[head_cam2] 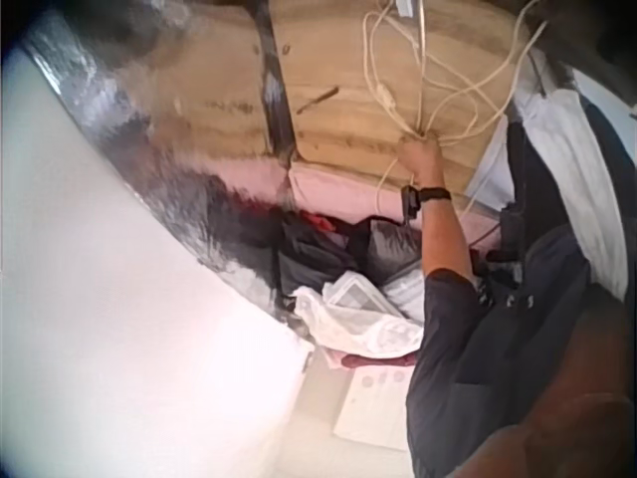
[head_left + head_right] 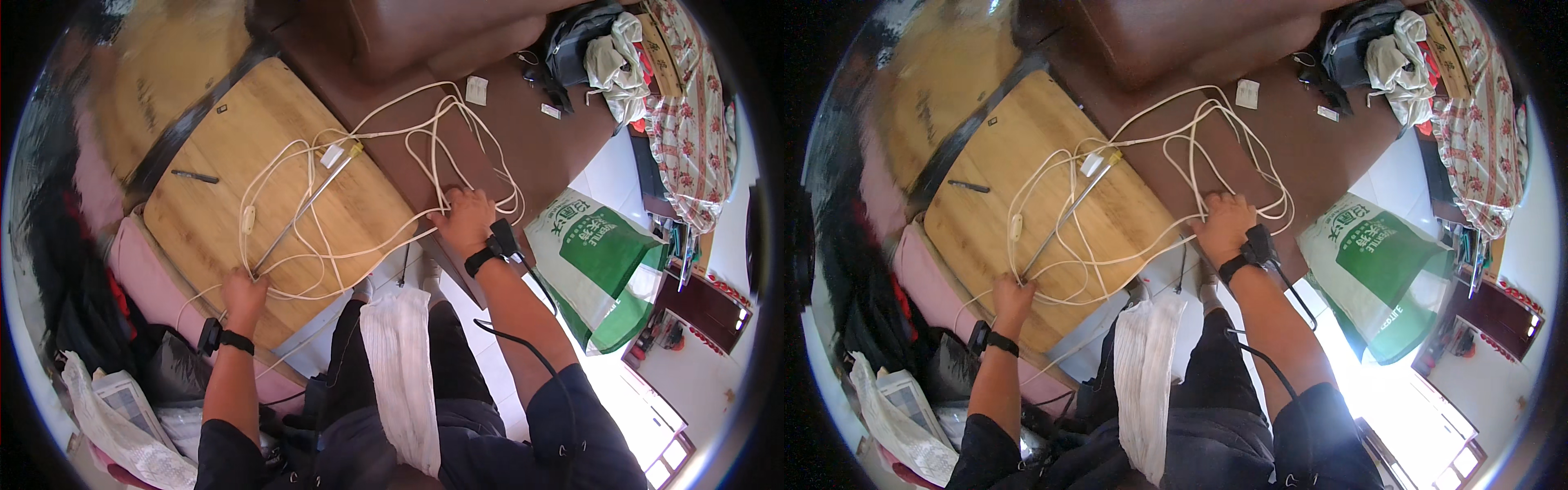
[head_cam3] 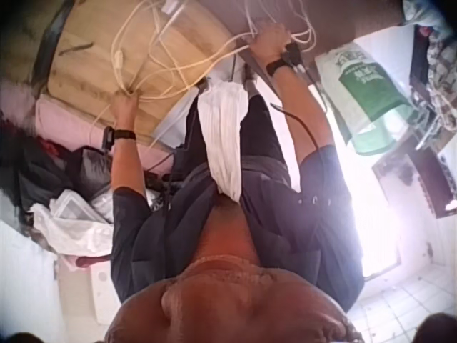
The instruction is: The person is seen moving a ladder, using pliers/wire cutters on an electrical wire, walking through a building, and then organizing wires on a couch.
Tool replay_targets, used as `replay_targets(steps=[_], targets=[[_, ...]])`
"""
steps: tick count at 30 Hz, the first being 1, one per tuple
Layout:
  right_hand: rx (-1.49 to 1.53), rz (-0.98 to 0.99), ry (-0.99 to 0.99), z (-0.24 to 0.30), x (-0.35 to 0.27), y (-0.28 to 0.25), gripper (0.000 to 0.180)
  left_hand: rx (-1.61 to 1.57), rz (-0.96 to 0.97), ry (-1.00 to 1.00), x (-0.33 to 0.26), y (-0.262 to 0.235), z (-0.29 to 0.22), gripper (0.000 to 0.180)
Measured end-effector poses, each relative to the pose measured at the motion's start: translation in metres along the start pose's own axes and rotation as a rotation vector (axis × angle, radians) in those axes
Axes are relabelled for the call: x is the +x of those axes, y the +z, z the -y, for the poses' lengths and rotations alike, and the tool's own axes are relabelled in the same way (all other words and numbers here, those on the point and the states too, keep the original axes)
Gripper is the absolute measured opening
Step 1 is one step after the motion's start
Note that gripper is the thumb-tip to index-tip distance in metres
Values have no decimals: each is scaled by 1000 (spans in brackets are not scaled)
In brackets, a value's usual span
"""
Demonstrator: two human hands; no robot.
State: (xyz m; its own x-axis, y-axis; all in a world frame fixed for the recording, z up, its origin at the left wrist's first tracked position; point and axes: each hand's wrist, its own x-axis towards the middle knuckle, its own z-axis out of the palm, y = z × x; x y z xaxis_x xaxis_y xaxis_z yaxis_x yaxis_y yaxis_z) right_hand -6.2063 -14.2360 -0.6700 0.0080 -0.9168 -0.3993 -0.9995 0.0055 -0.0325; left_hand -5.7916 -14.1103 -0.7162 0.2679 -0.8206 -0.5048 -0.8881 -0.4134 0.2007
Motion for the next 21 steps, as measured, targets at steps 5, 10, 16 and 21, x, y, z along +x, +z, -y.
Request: replay_targets(steps=[5,10,16,21], targets=[[61,-34,-100,-21,-3,24,37,-132,-46,45,-3,6,-3,30],[317,-70,20,-38,-21,20,36,-213,-61,89,-11,0,2,27],[525,-55,26,-45,-46,-11,35,-312,-69,6,-13,-21,-11,21],[582,-117,28,-48,-55,-25,33,-304,-232,78,-19,-45,-23,19]])
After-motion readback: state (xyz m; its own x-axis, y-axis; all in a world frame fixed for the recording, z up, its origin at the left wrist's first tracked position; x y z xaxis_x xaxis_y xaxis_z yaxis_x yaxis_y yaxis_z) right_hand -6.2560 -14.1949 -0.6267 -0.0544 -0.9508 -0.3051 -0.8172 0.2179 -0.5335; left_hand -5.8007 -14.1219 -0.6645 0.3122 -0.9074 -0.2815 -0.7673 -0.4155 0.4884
